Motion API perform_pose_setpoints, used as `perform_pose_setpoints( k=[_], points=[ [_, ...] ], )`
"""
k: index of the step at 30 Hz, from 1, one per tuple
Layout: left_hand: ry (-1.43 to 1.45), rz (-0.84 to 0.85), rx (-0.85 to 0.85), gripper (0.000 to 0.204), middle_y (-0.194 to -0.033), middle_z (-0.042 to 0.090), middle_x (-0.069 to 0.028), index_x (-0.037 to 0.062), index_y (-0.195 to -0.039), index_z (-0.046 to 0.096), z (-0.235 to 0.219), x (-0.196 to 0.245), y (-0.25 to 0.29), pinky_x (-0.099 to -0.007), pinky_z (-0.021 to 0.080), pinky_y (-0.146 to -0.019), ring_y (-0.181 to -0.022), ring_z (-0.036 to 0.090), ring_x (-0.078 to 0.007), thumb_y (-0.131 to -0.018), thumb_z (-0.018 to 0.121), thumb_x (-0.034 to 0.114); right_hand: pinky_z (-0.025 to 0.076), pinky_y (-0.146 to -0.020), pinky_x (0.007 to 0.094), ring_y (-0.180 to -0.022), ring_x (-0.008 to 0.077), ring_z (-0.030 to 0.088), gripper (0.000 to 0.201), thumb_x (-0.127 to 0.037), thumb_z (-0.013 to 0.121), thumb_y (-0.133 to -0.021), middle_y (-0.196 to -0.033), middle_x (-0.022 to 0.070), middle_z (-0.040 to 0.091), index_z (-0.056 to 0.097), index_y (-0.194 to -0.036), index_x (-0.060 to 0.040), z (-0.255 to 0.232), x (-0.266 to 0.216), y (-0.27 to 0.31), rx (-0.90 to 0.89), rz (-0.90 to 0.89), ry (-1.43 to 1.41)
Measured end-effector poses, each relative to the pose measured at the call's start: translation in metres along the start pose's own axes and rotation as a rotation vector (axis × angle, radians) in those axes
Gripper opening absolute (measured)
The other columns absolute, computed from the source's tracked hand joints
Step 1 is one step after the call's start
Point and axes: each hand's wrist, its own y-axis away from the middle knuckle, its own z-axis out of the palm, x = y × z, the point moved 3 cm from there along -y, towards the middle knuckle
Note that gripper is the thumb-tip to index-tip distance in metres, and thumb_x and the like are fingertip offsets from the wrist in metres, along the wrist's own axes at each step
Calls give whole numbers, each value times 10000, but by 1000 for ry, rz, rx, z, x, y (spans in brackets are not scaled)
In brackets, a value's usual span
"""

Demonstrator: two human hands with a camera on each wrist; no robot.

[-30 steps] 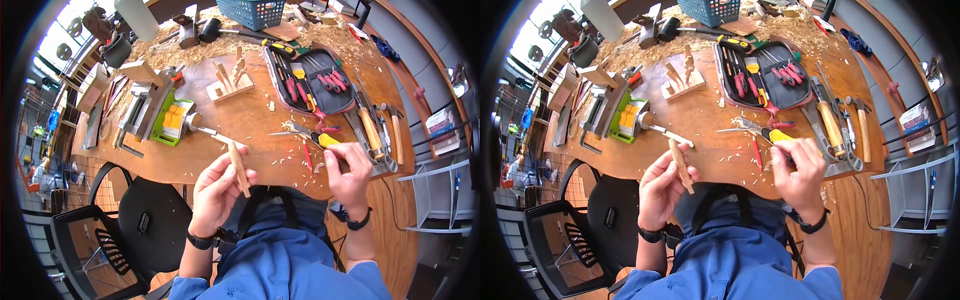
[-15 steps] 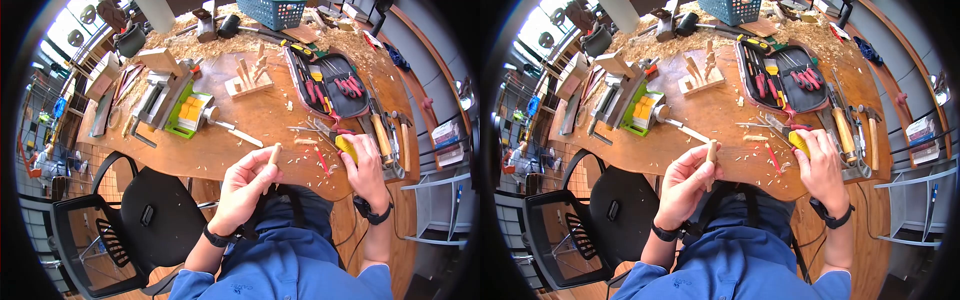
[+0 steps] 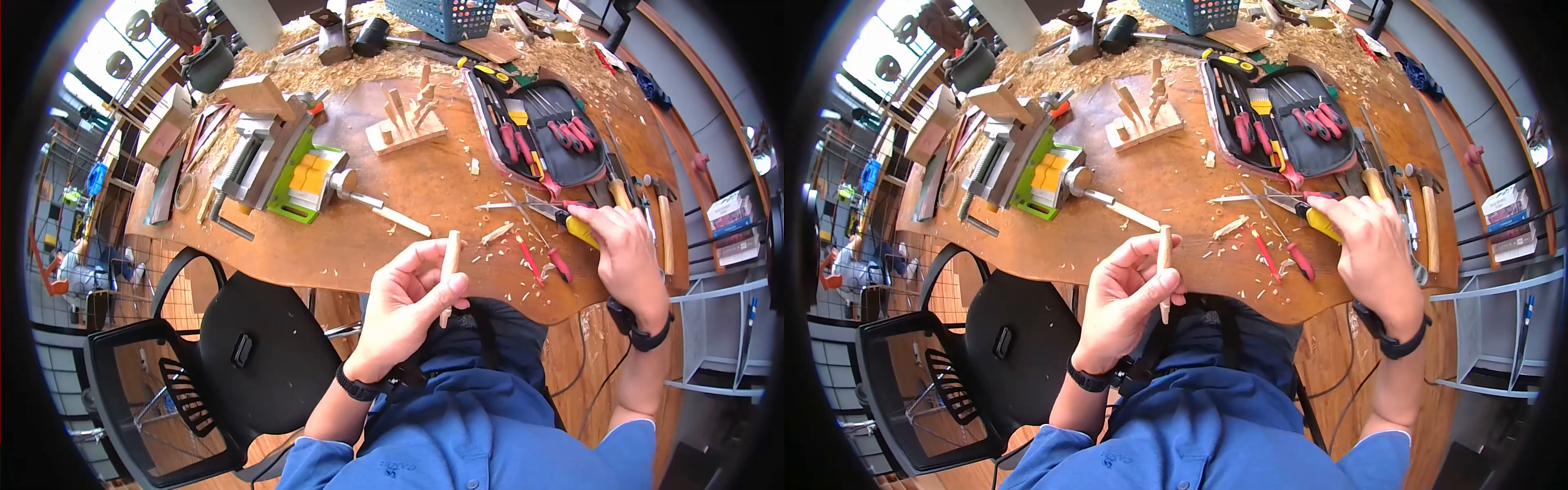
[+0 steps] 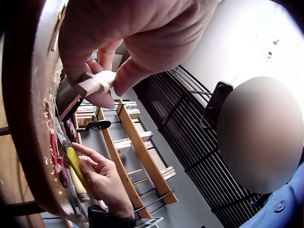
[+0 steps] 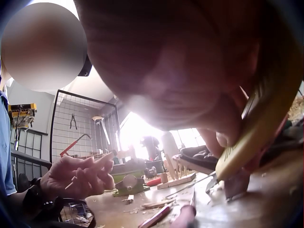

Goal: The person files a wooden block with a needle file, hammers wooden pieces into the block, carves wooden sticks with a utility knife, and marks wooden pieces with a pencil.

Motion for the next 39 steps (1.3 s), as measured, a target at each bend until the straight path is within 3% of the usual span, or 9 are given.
perform_pose_setpoints(
  k=[6, 7, 10, 18, 22, 28, 31, 34, 39],
  points=[
    [61, -36, -40, 300, -1040, 707, -95, 48, -1362, 552, 5, 6, 1, -230, 514, -556, -687, 678, -124, -1092, 674, 95, 453, -875, 468, -995, 389, 660, 391, 35, 570, -937, -1015, 161, 738, 744, -1265, -87, -22, 17, 1, -200, 84, 29],
    [68, -24, -65, 305, -1014, 705, -92, 47, -1403, 548, 5, 3, 2, -201, 395, -538, -631, 569, -68, -1118, 633, 113, 456, -875, 472, -1000, 395, 664, 371, 26, 581, -937, -1014, 167, 741, 744, -1253, -81, -26, 19, 2, -229, 109, 18],
    [80, -74, -109, 324, -987, 698, -89, 48, -1448, 549, -2, -3, 1, -197, 319, -549, -591, 433, -36, -1136, 600, 123, 469, -902, 480, -1032, 399, 671, 324, 18, 588, -959, -1056, 178, 753, 742, -1233, -61, -42, 14, 11, -201, 158, 8],
    [115, -60, -165, 371, -949, 602, -35, 18, -1470, 576, 1, -4, -3, -235, 364, -655, -727, 405, -64, -1201, 477, 252, 535, -1040, 419, -1163, 425, 713, 342, -7, 507, -1087, -1286, 254, 746, 681, -1378, 32, -19, -26, 20, -7, 215, -497],
    [85, -68, -183, 335, -873, 530, 3, 33, -1404, 608, 5, -4, -1, -238, 358, -637, -709, 408, -68, -1201, 490, 272, 521, -1059, 344, -1206, 226, 711, 333, -40, 478, -1127, -1251, 194, 765, 668, -1378, 69, 9, -41, 27, -77, 412, -907],
    [57, -103, -141, 307, -877, 529, 19, 44, -1404, 614, 6, -5, 0, -190, 280, -548, -604, 350, -28, -1195, 516, 247, 532, -993, 340, -1129, 197, 701, 308, -80, 575, -1102, -1180, 154, 742, 672, -1362, 54, 30, -61, 25, -137, 439, -1108],
    [-30, -66, -95, 362, -900, 555, 21, 36, -1488, 586, 8, 2, 5, -184, 301, -563, -637, 374, -12, -1188, 537, 231, 553, -908, 389, -968, 301, 707, 504, -58, 779, -900, -1092, 187, 675, 657, -1376, 50, 29, -72, 22, -50, 151, -924],
    [-106, -15, -59, 351, -926, 587, 9, 31, -1480, 594, 8, 1, 8, -179, 315, -569, -649, 395, -10, -1180, 552, 209, 571, -874, 418, -939, 373, 698, 564, -19, 783, -845, -1085, 213, 672, 659, -1392, 41, 26, -84, 22, 98, 12, -719],
    [-163, 45, -44, 431, -990, 648, 3, 5, -1569, 543, 14, 2, 11, -175, 331, -583, -676, 432, -5, -1162, 574, 145, 564, -714, 437, -736, 349, 673, 654, -10, 804, -881, -933, 158, 672, 616, -1506, 27, 28, -97, 20, 120, -166, -520]
  ],
)
